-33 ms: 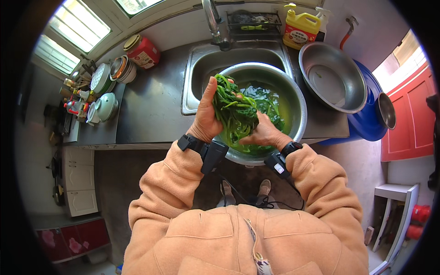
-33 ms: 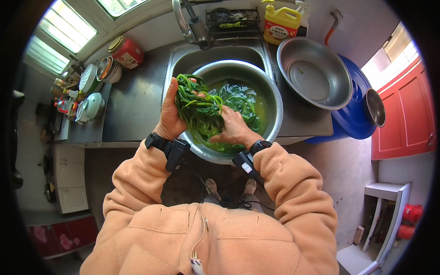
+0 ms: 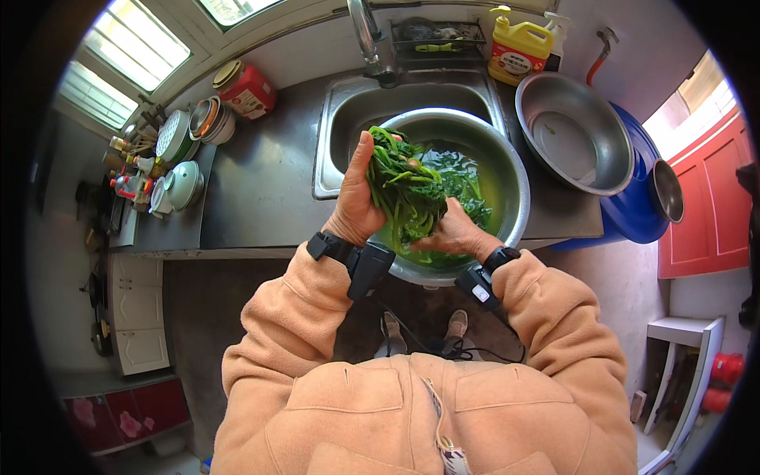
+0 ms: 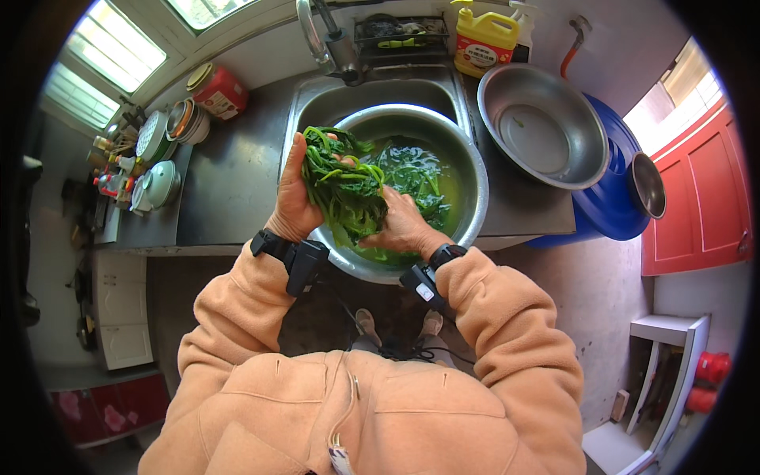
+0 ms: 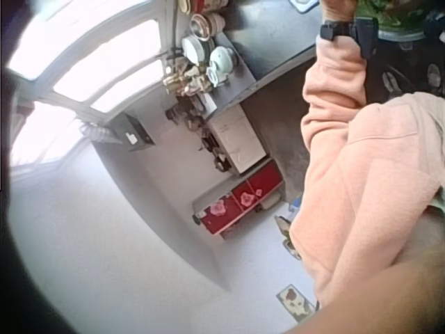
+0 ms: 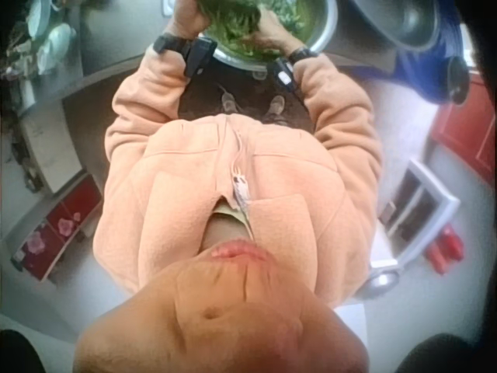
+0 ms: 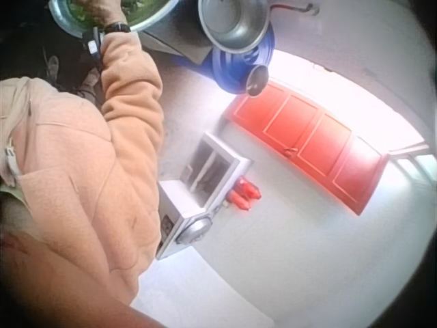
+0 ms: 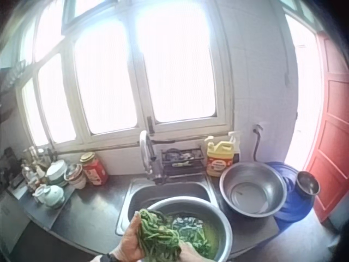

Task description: The person washes leafy green vegetables in a metal bowl at the sink, squeezes out excess water, and places them on a cutting board. They then stir a yellow liquid in a pan on an induction cooktop and blanch the greens in a large wok before transferring them to a bowl.

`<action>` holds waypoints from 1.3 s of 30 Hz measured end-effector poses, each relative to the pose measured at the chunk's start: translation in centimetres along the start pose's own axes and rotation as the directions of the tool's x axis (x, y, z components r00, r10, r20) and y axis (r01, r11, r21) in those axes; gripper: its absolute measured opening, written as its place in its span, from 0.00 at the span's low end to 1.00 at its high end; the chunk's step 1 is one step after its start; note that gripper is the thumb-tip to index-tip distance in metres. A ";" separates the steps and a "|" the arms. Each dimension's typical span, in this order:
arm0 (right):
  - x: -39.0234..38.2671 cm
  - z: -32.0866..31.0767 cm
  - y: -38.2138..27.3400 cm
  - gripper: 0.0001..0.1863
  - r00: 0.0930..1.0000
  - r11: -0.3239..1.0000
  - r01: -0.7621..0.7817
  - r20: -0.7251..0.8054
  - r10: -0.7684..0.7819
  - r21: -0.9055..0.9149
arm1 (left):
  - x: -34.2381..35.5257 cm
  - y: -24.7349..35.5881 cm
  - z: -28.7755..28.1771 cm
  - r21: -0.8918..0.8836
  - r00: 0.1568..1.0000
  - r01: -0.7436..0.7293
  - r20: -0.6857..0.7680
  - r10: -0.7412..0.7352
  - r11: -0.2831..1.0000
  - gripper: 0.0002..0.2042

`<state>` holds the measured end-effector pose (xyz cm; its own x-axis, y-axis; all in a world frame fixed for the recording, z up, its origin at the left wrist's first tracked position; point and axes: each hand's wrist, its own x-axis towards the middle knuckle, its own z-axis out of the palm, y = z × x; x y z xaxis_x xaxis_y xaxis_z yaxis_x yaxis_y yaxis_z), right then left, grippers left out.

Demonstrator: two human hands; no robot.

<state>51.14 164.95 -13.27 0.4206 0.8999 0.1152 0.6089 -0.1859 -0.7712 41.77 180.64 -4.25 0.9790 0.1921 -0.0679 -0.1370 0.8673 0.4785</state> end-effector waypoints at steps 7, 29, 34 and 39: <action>0.2 -2.9 -0.3 0.21 0.899 0.305 -0.125 -0.023 0.438 0.944 | 0.4 -0.4 -2.2 0.063 0.979 -0.090 -0.176 0.100 0.994 0.21; 2.1 -5.0 -5.5 0.49 0.995 0.977 0.103 0.004 -0.104 -0.188 | -2.0 -2.8 -2.0 0.468 0.977 -0.086 -0.135 0.167 0.879 0.24; 0.3 -2.4 -3.4 0.46 0.998 0.979 0.014 0.053 -0.025 0.203 | -2.1 -1.8 -0.9 0.310 0.983 -0.125 -0.089 0.160 0.942 0.20; -0.7 -0.2 -1.7 0.18 0.987 0.918 -0.109 -0.071 0.147 0.381 | -1.7 -0.7 -0.4 0.184 0.992 -0.121 -0.016 0.126 0.975 0.17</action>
<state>49.94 164.53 -11.86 0.5524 0.8323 0.0452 0.2573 -0.1187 -0.9590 40.13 179.87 -4.82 0.9514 0.3072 -0.0206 -0.2246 0.7381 0.6361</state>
